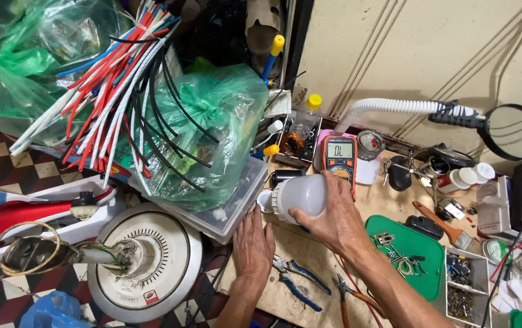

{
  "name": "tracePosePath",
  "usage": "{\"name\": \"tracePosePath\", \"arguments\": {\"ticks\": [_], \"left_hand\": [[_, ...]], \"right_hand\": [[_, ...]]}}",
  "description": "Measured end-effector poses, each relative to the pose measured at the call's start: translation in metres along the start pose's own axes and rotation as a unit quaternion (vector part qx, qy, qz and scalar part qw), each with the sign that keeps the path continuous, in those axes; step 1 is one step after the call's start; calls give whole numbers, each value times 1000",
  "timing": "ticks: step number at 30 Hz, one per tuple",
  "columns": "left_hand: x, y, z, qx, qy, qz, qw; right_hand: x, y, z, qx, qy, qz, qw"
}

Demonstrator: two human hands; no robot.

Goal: A person uses pliers to cut wires and pry the base off a large LED bulb at an electronics repair station.

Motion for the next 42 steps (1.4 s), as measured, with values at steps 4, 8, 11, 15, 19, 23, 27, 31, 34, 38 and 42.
{"name": "tracePosePath", "arguments": {"ticks": [4, 8, 11, 15, 19, 23, 27, 31, 34, 38, 42], "left_hand": [[9, -4, 15, 103, -143, -97, 979], [-13, -24, 21, 147, -239, -133, 951], [26, -10, 37, 132, -197, -140, 961], [29, -19, 48, 101, -137, -150, 974], [-47, -42, 32, 5, 31, -77, 997], [-53, -48, 31, 0, 27, -66, 997], [-35, -36, 32, 18, -46, -124, 991], [-46, -44, 30, 52, -89, -56, 993], [-48, -48, 31, 38, -73, -41, 996], [-6, -16, 31, 136, -185, -82, 970], [-1, -13, 29, 149, -197, -77, 966]], "right_hand": [[-1, 0, 0, 1, 5, -6, 1000], [-4, 3, -1, 12, 15, 2, 1000], [4, -7, -6, 48, 30, 36, 998], [-12, 3, 3, 44, 41, 35, 998], [-6, 14, 6, 80, 64, 11, 995], [35, 5, -21, 53, -70, 16, 996], [135, 39, -59, -75, -46, -10, 996], [172, 137, -82, -165, 5, 11, 986], [161, 209, -84, -232, -26, -27, 972], [131, 276, -78, -198, -72, -12, 977], [120, 253, -89, -227, -128, -21, 965]]}}
Point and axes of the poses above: each hand's wrist, its own z-axis towards the middle knuckle, its own x-axis out of the back of the hand, y = z × x, the point moved 6 cm from there along z, towards the middle knuckle, and after that the axes turned 3 degrees about -x, right-handed, at the moved point
